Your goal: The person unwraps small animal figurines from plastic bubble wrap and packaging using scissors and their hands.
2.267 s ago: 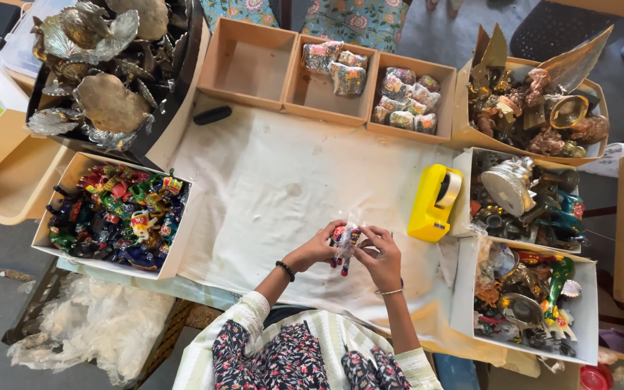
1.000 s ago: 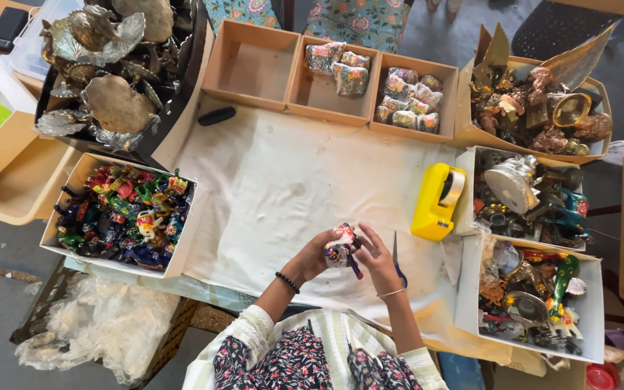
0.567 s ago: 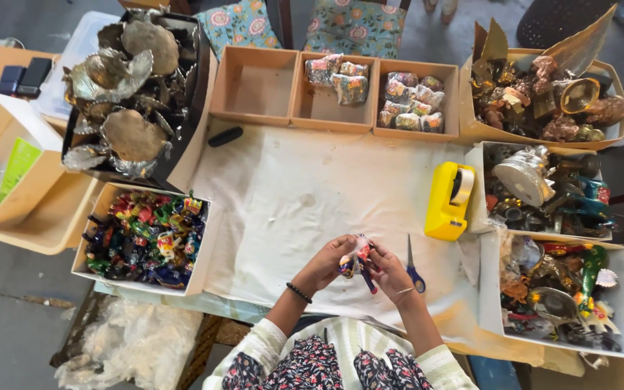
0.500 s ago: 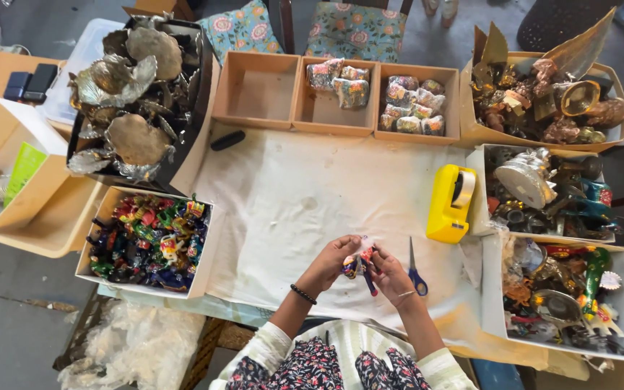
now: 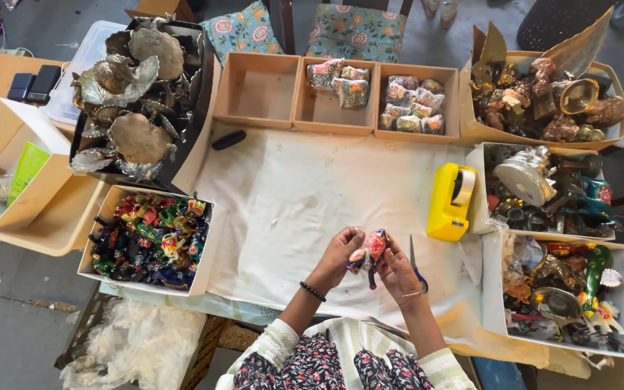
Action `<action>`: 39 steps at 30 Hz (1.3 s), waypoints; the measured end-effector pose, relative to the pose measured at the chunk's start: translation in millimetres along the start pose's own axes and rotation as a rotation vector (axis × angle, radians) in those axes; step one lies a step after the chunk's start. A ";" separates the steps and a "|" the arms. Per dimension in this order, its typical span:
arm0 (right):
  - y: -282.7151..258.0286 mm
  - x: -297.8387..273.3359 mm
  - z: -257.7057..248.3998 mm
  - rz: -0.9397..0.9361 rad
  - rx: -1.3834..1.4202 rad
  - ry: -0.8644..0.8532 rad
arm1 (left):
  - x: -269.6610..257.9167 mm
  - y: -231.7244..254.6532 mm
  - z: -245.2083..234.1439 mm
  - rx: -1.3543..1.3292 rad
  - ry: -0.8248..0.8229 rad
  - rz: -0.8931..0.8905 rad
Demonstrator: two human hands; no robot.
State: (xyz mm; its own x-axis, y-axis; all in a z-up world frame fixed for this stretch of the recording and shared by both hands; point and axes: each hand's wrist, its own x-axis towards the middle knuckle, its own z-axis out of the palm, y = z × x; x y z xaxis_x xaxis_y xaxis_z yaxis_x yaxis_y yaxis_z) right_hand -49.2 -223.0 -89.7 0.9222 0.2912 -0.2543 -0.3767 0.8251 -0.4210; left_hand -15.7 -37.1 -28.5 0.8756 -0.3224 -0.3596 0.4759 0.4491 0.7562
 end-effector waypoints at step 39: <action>-10.8 -10.8 15.9 -0.419 -0.118 0.281 | -47.8 35.2 35.2 1.054 0.373 0.887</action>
State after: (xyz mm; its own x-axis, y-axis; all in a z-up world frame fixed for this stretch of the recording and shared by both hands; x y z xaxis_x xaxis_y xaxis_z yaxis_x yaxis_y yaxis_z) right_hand -53.7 -227.4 -68.5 0.9430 -0.2075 -0.2602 -0.0021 0.7780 -0.6282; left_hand -43.7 -35.3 34.6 0.8949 0.0411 0.4443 -0.3696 -0.4897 0.7897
